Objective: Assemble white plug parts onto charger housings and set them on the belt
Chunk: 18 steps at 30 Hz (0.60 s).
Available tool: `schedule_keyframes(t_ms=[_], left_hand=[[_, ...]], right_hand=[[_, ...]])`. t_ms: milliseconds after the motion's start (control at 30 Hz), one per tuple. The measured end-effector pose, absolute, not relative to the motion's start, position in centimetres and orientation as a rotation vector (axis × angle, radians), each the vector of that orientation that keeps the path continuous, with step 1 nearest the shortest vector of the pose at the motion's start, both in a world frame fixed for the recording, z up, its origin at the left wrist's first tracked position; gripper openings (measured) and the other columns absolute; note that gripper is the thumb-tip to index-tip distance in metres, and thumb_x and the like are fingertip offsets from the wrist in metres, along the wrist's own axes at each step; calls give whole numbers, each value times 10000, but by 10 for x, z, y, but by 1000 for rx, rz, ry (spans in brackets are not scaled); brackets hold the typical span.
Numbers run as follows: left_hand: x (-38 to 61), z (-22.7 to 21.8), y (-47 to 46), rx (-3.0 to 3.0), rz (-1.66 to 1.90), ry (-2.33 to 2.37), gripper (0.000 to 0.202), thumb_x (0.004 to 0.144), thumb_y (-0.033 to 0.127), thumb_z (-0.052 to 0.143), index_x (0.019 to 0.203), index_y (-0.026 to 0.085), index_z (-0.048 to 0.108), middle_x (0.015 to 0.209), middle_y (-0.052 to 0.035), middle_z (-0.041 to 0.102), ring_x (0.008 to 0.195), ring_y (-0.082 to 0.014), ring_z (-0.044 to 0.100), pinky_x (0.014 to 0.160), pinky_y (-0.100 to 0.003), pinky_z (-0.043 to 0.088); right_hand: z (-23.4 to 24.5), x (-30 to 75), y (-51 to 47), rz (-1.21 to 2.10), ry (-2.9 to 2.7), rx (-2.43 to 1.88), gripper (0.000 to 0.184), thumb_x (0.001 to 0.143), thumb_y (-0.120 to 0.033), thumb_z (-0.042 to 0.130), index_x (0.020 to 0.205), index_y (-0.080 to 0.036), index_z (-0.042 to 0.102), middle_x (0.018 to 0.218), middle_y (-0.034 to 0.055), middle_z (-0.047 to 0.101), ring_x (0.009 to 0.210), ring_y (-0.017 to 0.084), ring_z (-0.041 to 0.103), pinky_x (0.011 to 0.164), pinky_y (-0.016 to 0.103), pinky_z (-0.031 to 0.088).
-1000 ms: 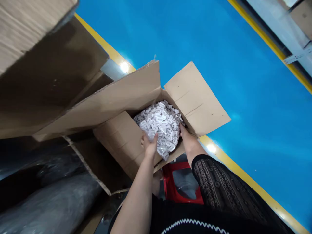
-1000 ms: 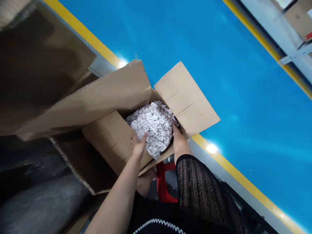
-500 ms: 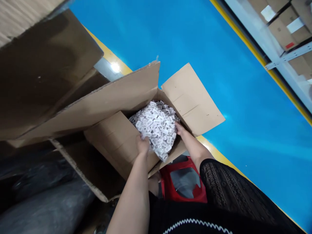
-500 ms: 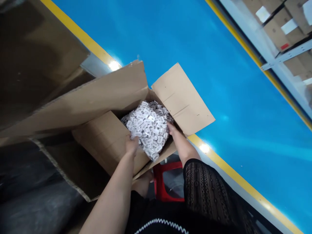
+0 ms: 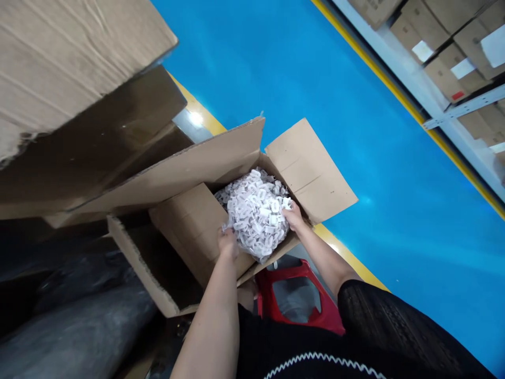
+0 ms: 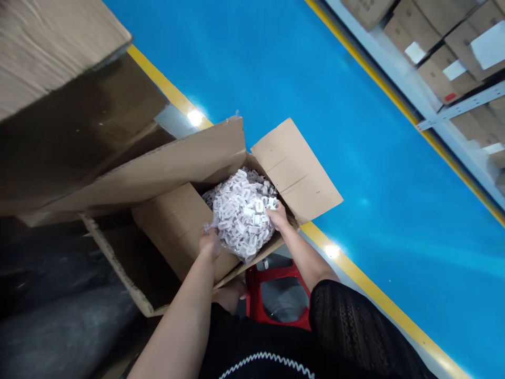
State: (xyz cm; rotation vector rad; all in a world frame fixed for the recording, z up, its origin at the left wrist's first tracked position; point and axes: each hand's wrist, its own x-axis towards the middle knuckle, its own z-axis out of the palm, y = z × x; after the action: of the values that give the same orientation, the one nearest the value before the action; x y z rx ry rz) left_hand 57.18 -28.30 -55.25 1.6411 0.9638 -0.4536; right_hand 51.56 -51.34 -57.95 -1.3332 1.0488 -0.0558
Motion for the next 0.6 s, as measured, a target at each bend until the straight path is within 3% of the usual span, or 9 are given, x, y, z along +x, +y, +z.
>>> schedule_keyframes(t_ms=[300, 433, 600], left_hand=[[562, -504, -284, 1323, -393, 1107, 104, 909, 114, 551, 856, 204, 549, 700, 5, 606, 615, -150, 653, 627, -233, 550], [556, -485, -290, 1212, -314, 1146, 120, 893, 77, 564, 901, 192, 597, 794, -31, 677, 741, -185, 725, 739, -288, 612], [549, -462, -304, 1071, -268, 1113, 162, 913, 113, 601, 1043, 164, 685, 968, -103, 752, 950, -260, 780, 897, -414, 640]], right_hand=[[-485, 525, -496, -169, 849, -1434, 438, 509, -269, 687, 943, -216, 670, 880, -20, 706, 788, 205, 619, 771, 306, 519], [-449, 528, -490, -169, 776, -1486, 456, 507, -277, 678, 959, -218, 664, 846, -25, 687, 753, 201, 609, 737, 303, 515], [-404, 529, -484, -210, 672, -1435, 521, 514, -280, 698, 1032, -226, 672, 960, 3, 735, 851, 231, 664, 824, 329, 546]])
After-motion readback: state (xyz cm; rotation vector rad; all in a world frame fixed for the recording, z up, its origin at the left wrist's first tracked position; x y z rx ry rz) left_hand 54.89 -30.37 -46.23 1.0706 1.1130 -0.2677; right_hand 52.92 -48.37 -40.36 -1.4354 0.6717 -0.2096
